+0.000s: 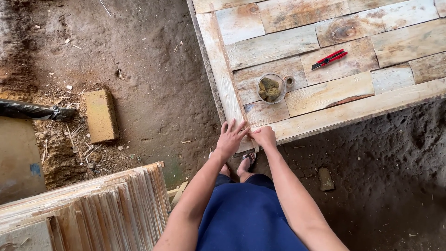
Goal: Packing small portions of material into thin wooden strips and securing them with tape on a workbench.
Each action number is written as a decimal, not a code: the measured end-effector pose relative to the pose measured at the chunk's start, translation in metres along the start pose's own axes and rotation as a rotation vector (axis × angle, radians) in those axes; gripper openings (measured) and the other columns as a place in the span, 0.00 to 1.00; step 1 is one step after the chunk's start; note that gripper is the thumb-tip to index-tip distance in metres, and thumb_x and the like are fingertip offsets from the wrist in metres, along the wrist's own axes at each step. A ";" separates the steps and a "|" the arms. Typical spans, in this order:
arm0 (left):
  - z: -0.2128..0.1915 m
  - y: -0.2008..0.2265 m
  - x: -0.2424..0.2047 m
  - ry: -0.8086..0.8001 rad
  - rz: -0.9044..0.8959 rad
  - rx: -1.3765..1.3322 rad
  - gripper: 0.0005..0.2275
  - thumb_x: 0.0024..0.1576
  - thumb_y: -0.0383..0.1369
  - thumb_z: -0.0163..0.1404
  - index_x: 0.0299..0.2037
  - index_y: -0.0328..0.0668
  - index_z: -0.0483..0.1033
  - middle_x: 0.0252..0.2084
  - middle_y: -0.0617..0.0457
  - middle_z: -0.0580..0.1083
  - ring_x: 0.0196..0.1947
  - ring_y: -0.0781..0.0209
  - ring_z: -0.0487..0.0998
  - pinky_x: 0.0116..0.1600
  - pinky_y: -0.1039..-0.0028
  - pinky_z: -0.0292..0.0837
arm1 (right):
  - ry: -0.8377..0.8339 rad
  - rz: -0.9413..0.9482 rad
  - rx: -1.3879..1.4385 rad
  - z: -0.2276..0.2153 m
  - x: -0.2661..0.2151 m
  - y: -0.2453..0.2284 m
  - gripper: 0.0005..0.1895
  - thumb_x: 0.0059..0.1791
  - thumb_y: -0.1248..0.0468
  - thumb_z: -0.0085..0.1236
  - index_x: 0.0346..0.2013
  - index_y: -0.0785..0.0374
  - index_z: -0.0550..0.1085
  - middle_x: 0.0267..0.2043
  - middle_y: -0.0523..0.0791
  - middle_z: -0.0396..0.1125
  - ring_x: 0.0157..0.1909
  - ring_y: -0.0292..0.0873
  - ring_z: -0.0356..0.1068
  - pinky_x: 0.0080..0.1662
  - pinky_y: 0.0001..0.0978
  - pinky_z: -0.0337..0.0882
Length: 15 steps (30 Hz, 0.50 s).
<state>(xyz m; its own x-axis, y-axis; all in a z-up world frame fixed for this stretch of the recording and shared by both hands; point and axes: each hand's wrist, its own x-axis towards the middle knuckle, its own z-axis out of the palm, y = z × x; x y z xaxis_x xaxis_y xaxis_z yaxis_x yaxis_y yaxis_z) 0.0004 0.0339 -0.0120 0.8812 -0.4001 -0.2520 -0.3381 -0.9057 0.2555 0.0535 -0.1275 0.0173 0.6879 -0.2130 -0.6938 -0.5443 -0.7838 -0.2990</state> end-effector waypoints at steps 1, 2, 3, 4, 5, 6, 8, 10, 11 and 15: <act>-0.003 0.002 -0.001 -0.001 -0.001 -0.001 0.31 0.54 0.27 0.46 0.70 0.67 0.60 0.75 0.62 0.56 0.75 0.41 0.52 0.71 0.43 0.46 | -0.001 0.000 -0.001 0.001 0.002 0.002 0.14 0.39 0.50 0.68 0.36 0.49 0.84 0.42 0.50 0.78 0.53 0.58 0.75 0.50 0.47 0.76; -0.005 0.005 -0.002 -0.014 -0.008 0.017 0.31 0.55 0.27 0.46 0.70 0.67 0.60 0.75 0.62 0.56 0.76 0.40 0.51 0.72 0.42 0.45 | -0.006 0.002 -0.008 0.002 0.003 0.005 0.14 0.39 0.50 0.68 0.36 0.48 0.84 0.42 0.50 0.78 0.53 0.57 0.76 0.51 0.47 0.77; -0.009 0.007 -0.002 -0.026 -0.016 0.037 0.31 0.55 0.27 0.45 0.70 0.68 0.59 0.76 0.61 0.55 0.76 0.39 0.50 0.72 0.42 0.44 | -0.011 0.002 -0.015 0.003 0.005 0.006 0.14 0.39 0.49 0.68 0.37 0.48 0.84 0.43 0.50 0.78 0.53 0.57 0.76 0.51 0.47 0.77; -0.014 0.009 -0.004 -0.026 -0.018 0.037 0.31 0.55 0.27 0.45 0.70 0.68 0.59 0.76 0.61 0.55 0.76 0.39 0.50 0.72 0.42 0.44 | -0.012 0.001 -0.016 0.005 0.008 0.009 0.14 0.39 0.49 0.68 0.37 0.48 0.84 0.43 0.50 0.78 0.53 0.57 0.76 0.51 0.47 0.77; -0.018 0.013 -0.006 -0.026 -0.028 0.039 0.30 0.56 0.27 0.46 0.70 0.68 0.59 0.76 0.60 0.56 0.76 0.38 0.51 0.72 0.41 0.44 | -0.016 -0.002 -0.027 0.005 0.011 0.012 0.14 0.39 0.49 0.69 0.36 0.47 0.84 0.42 0.49 0.78 0.53 0.56 0.76 0.51 0.46 0.77; -0.023 0.016 -0.007 -0.026 -0.037 0.040 0.30 0.56 0.27 0.46 0.70 0.68 0.59 0.75 0.58 0.56 0.75 0.37 0.51 0.72 0.40 0.44 | -0.021 -0.005 -0.039 0.006 0.014 0.015 0.14 0.39 0.49 0.70 0.36 0.46 0.84 0.42 0.48 0.78 0.53 0.55 0.76 0.51 0.45 0.77; -0.026 0.022 -0.007 -0.045 -0.052 0.050 0.30 0.57 0.29 0.45 0.71 0.69 0.59 0.76 0.58 0.55 0.76 0.35 0.48 0.73 0.39 0.42 | -0.038 -0.005 -0.044 0.007 0.019 0.022 0.14 0.38 0.49 0.70 0.36 0.46 0.84 0.42 0.48 0.78 0.53 0.55 0.76 0.51 0.44 0.77; -0.029 0.026 -0.007 -0.064 -0.067 0.060 0.29 0.57 0.30 0.45 0.71 0.69 0.60 0.76 0.58 0.53 0.77 0.33 0.45 0.73 0.38 0.40 | -0.054 -0.006 -0.050 0.005 0.018 0.024 0.14 0.38 0.48 0.70 0.36 0.46 0.85 0.41 0.48 0.79 0.53 0.55 0.76 0.52 0.43 0.76; -0.031 0.028 -0.009 -0.070 -0.075 0.063 0.29 0.58 0.30 0.46 0.71 0.69 0.60 0.76 0.58 0.54 0.77 0.34 0.44 0.73 0.38 0.40 | -0.064 -0.014 -0.051 0.003 0.013 0.022 0.15 0.38 0.48 0.70 0.36 0.46 0.85 0.42 0.48 0.79 0.53 0.55 0.76 0.52 0.44 0.76; -0.038 0.034 -0.010 -0.124 -0.105 0.054 0.30 0.59 0.30 0.44 0.73 0.71 0.57 0.77 0.60 0.52 0.78 0.32 0.39 0.74 0.36 0.37 | -0.108 -0.044 -0.080 -0.007 -0.001 0.017 0.18 0.39 0.46 0.69 0.39 0.47 0.84 0.45 0.50 0.78 0.56 0.56 0.74 0.53 0.45 0.75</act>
<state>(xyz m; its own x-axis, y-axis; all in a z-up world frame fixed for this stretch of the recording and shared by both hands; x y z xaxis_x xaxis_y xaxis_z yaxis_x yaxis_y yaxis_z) -0.0078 0.0123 0.0346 0.8660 -0.3140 -0.3892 -0.2664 -0.9483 0.1724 0.0462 -0.1447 0.0173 0.6521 -0.1172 -0.7490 -0.4719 -0.8360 -0.2800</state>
